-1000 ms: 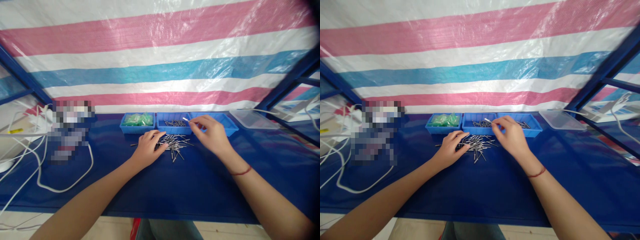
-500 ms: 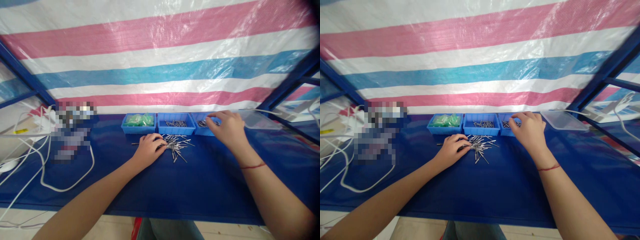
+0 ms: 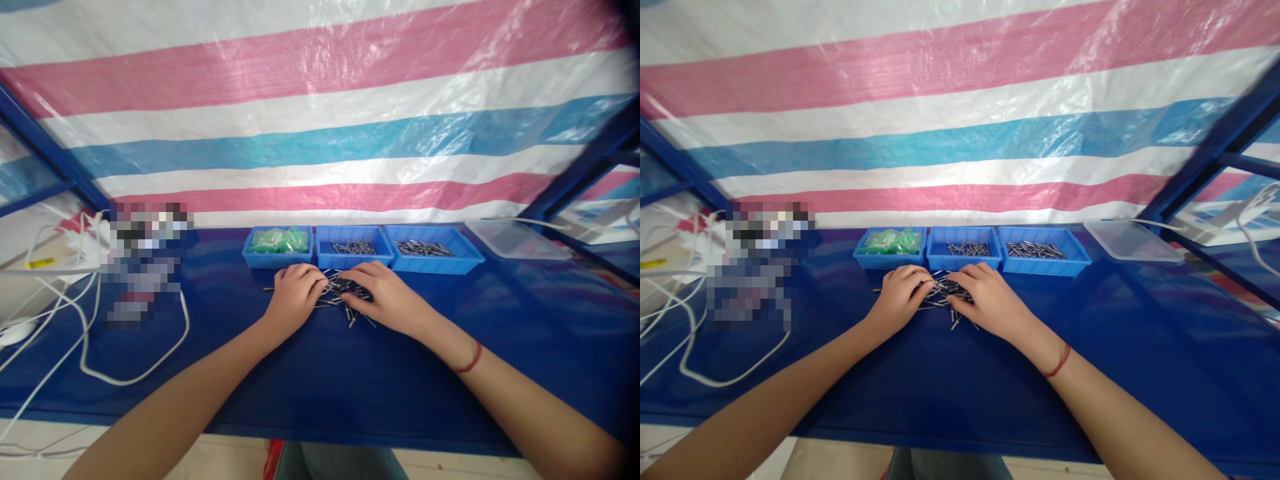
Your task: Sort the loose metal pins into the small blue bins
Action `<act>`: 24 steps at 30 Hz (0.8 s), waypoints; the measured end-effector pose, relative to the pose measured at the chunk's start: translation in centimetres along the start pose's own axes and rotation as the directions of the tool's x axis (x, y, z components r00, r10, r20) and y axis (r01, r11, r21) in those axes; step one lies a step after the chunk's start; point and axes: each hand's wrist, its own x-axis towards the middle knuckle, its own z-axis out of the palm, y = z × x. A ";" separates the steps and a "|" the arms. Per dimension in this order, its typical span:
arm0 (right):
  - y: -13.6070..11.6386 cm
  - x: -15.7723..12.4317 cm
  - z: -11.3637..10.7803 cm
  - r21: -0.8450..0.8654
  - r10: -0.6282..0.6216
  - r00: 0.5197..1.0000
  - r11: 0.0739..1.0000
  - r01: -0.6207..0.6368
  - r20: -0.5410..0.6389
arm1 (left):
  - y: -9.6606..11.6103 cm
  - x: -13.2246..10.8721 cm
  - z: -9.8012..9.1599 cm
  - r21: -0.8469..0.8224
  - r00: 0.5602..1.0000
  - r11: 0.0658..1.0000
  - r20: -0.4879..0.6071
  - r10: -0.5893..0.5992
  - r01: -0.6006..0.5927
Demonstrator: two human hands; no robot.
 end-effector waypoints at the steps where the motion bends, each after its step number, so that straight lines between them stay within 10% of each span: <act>1: -0.1 0.0 0.3 0.020 0.003 1.000 1.000 -0.003 0.010 | 0.1 0.0 -0.1 -0.007 1.000 1.000 -0.016 0.007 -0.007; 24: -1.6 0.4 1.2 0.609 0.355 0.920 0.770 -0.188 -0.165 | 0.0 -0.1 0.4 -0.144 0.980 0.969 -0.009 0.199 -0.198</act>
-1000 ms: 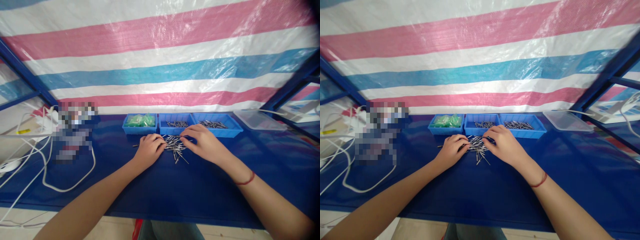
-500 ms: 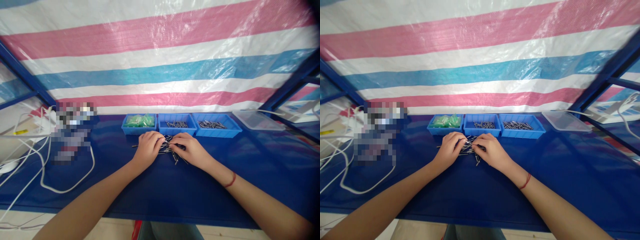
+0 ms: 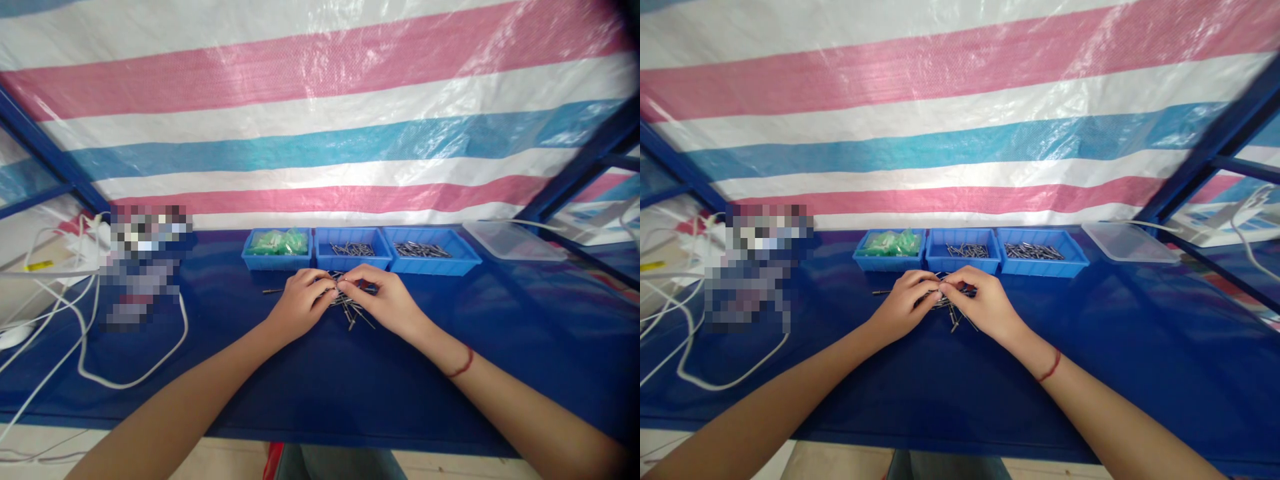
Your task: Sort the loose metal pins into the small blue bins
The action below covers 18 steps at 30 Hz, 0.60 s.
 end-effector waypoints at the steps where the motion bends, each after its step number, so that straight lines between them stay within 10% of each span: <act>1: 0.0 0.0 0.0 -0.001 -0.003 1.000 1.000 0.003 -0.005 | 0.0 0.0 0.0 -0.004 1.000 1.000 0.001 0.005 -0.005; 18: -0.8 -0.1 -0.2 -0.042 -0.075 0.997 0.996 0.076 0.020 | 0.3 0.3 -0.3 -0.040 0.998 0.997 -0.009 -0.069 0.069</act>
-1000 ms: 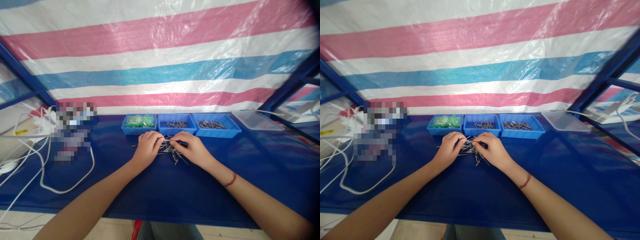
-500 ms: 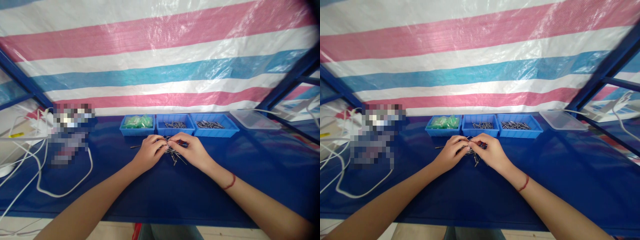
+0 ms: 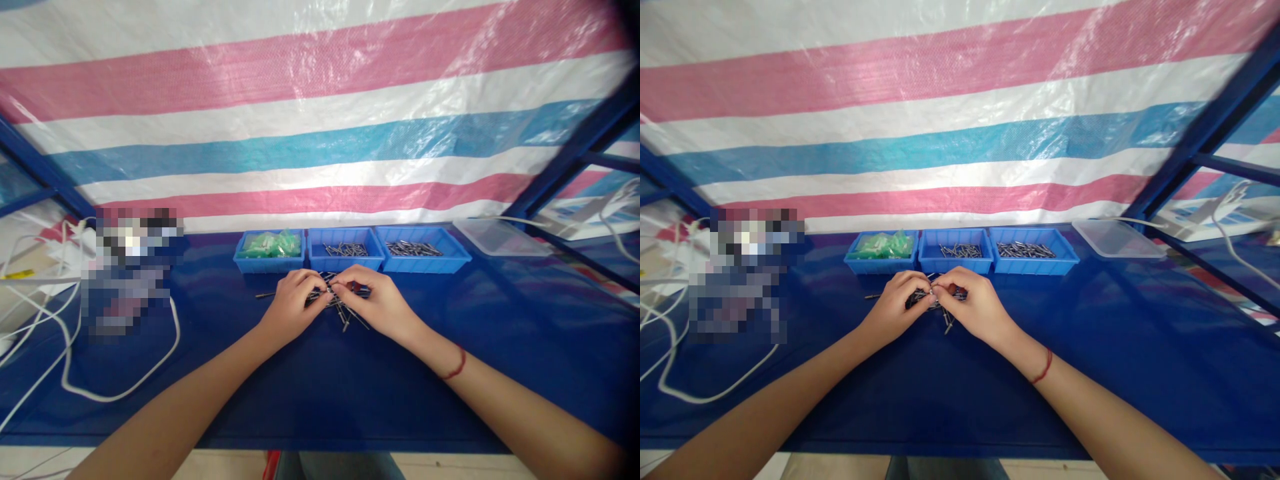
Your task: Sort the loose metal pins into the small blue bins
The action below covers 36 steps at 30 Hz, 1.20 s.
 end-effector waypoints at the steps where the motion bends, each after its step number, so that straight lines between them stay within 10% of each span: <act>1: 0.0 0.0 0.0 -0.006 -0.002 1.000 1.000 0.002 -0.002 | 0.0 0.0 -0.1 -0.001 1.000 1.000 -0.001 -0.005 0.005; 14: 0.5 0.4 -1.0 -0.193 -0.102 0.989 0.974 0.122 0.110 | 0.2 0.1 -0.6 -0.036 0.997 0.999 -0.073 -0.024 0.021; 23: 2.7 2.0 -7.3 -0.605 -0.024 0.938 0.770 -0.204 -0.347 | -0.2 -0.3 0.0 0.053 0.997 0.999 0.074 0.006 -0.010; 29: 4.0 1.7 -7.9 -0.797 -0.009 0.929 0.517 -0.313 -0.371 | -0.1 -0.4 0.1 0.106 0.990 0.993 0.135 0.033 -0.048; 36: 1.8 1.5 -6.3 -0.737 -0.110 0.942 0.653 -0.173 -0.318 | 0.0 -0.4 0.2 0.136 0.990 0.990 0.136 0.029 -0.047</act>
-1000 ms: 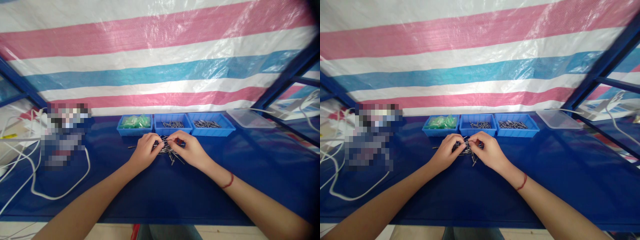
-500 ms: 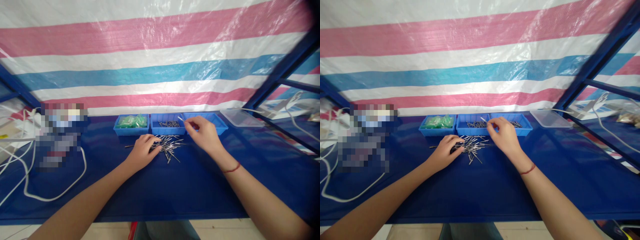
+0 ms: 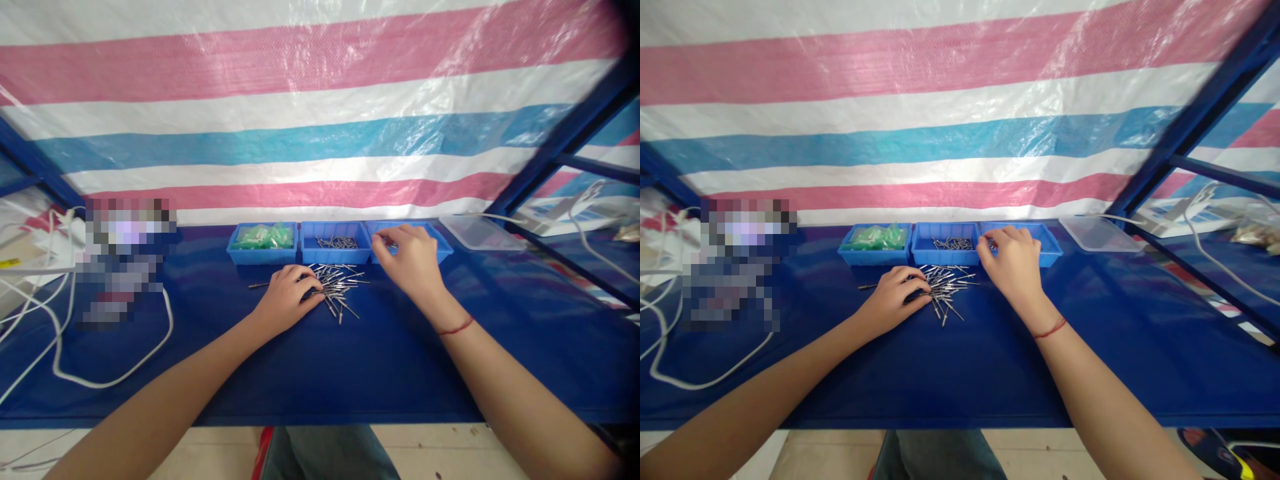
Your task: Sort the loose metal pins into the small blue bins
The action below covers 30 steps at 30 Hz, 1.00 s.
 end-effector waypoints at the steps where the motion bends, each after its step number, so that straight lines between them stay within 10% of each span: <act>1: -0.5 -0.1 0.0 0.038 -0.054 0.998 0.998 0.052 0.032 | 0.0 0.0 0.0 0.005 1.000 1.000 -0.002 0.001 -0.001; 6: -2.6 -1.1 0.6 0.278 -0.331 0.918 0.923 0.267 0.218 | -0.2 0.1 0.0 0.031 0.999 1.000 -0.035 0.002 0.000; 12: -3.4 -2.2 1.7 0.443 -0.384 0.857 0.871 0.213 0.344 | -0.1 0.3 -0.1 -0.003 0.995 0.999 -0.086 -0.043 0.043; 21: -5.1 -3.1 2.2 0.672 -0.245 0.910 0.739 -0.048 0.334 | 0.1 0.4 -0.3 -0.086 0.992 0.995 -0.115 -0.053 0.043; 30: -5.2 -3.3 2.2 0.709 -0.226 0.934 0.704 -0.041 0.277 | -0.3 0.5 -0.1 -0.095 0.993 0.995 -0.115 -0.002 -0.009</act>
